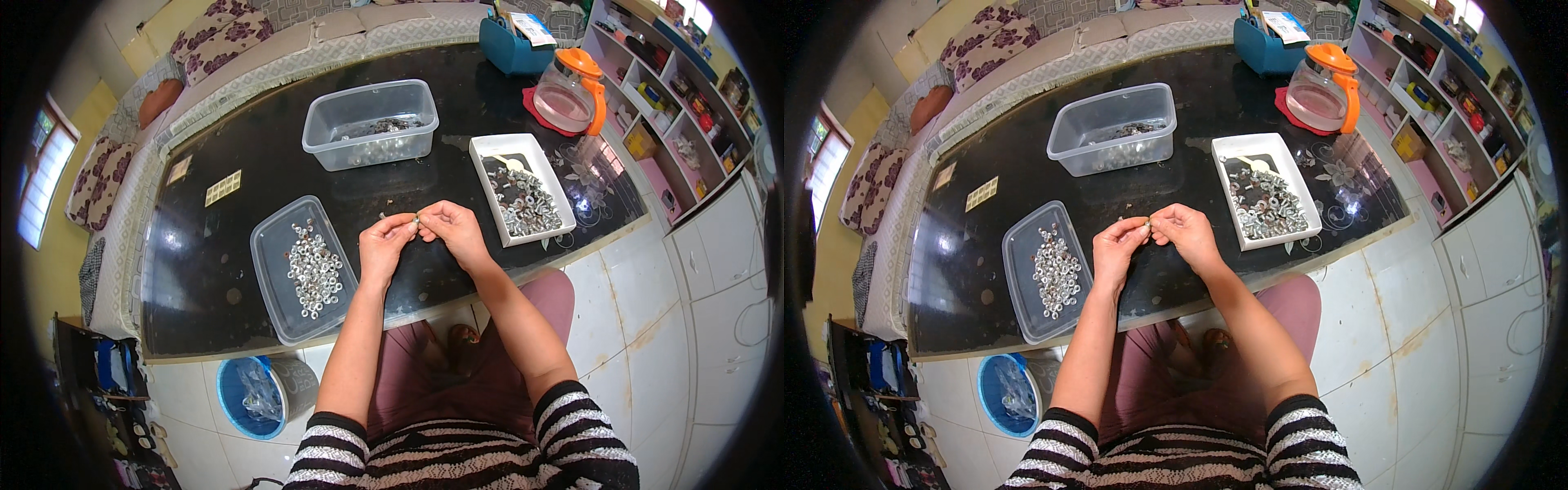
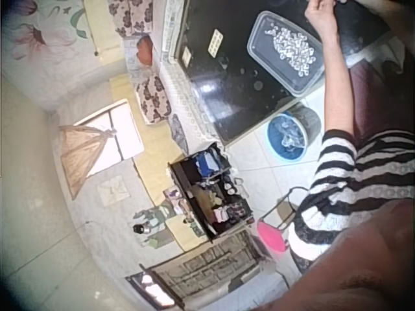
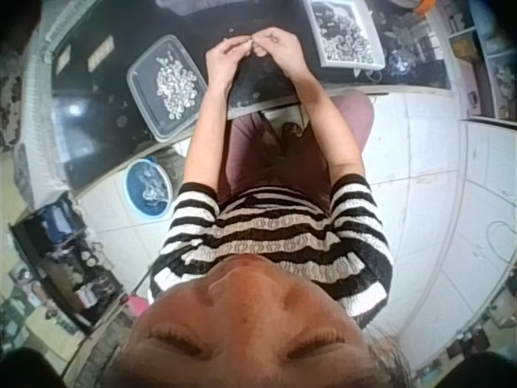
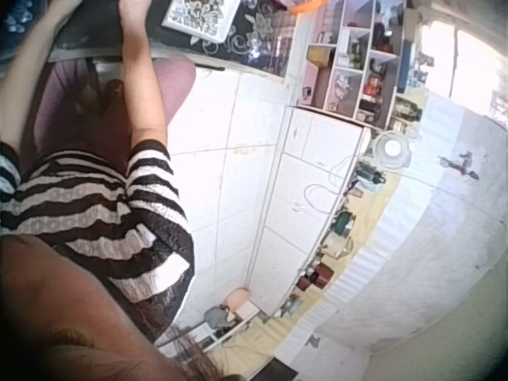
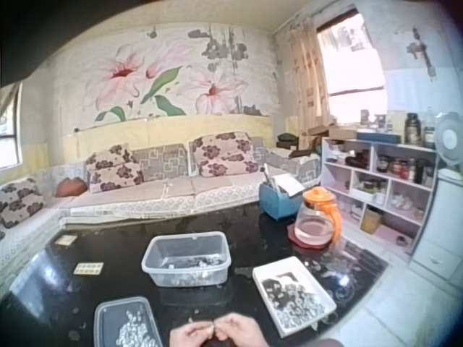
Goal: The person assembles small white and metal bead components by hand at a table, taking pieces from multiple containers and joining them together.
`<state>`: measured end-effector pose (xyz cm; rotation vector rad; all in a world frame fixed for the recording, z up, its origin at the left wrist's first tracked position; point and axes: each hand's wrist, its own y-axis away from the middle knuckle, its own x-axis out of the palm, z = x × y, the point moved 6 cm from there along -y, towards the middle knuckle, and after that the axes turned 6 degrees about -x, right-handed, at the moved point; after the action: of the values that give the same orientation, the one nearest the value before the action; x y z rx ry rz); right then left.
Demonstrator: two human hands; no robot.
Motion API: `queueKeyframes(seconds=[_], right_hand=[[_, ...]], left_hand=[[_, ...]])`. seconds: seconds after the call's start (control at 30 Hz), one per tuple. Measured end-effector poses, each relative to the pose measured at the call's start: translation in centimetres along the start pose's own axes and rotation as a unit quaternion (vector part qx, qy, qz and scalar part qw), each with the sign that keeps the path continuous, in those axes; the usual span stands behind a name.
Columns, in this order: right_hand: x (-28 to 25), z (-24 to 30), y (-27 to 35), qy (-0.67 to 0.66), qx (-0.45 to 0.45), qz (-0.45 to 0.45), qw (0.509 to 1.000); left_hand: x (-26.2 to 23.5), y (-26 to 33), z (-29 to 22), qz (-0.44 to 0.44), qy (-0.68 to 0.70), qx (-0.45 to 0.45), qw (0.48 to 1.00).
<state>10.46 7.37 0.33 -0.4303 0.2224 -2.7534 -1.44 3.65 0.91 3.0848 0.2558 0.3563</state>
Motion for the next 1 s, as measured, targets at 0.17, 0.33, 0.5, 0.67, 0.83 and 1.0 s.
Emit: queueKeyframes(seconds=[0.17,0.33,0.5,0.67,0.83,1.0], right_hand=[[0.3,0.2,0.2,-0.031,0.014,-0.003,0.999],[0.0,-0.2,0.1,0.055,0.027,-0.017,0.998],[0.3,0.8,0.4,0.183,0.002,-0.022,0.983],[0.6,1.5,0.5,0.253,-0.059,-0.037,0.965],[0.6,1.3,0.6,0.263,-0.020,0.005,0.965],[1.1,2.1,0.6,0.284,-0.028,0.019,0.958]], left_hand=[[-0.1,0.1,-0.1,-0.007,0.004,0.000,1.000],[0.0,0.0,0.0,-0.004,0.007,0.002,1.000],[0.0,0.0,0.2,0.003,-0.001,-0.004,1.000],[0.1,0.1,0.0,0.008,0.004,-0.007,1.000],[0.2,0.0,0.2,0.025,0.020,-0.012,0.999],[0.1,0.0,0.2,0.024,0.027,-0.015,0.999]])
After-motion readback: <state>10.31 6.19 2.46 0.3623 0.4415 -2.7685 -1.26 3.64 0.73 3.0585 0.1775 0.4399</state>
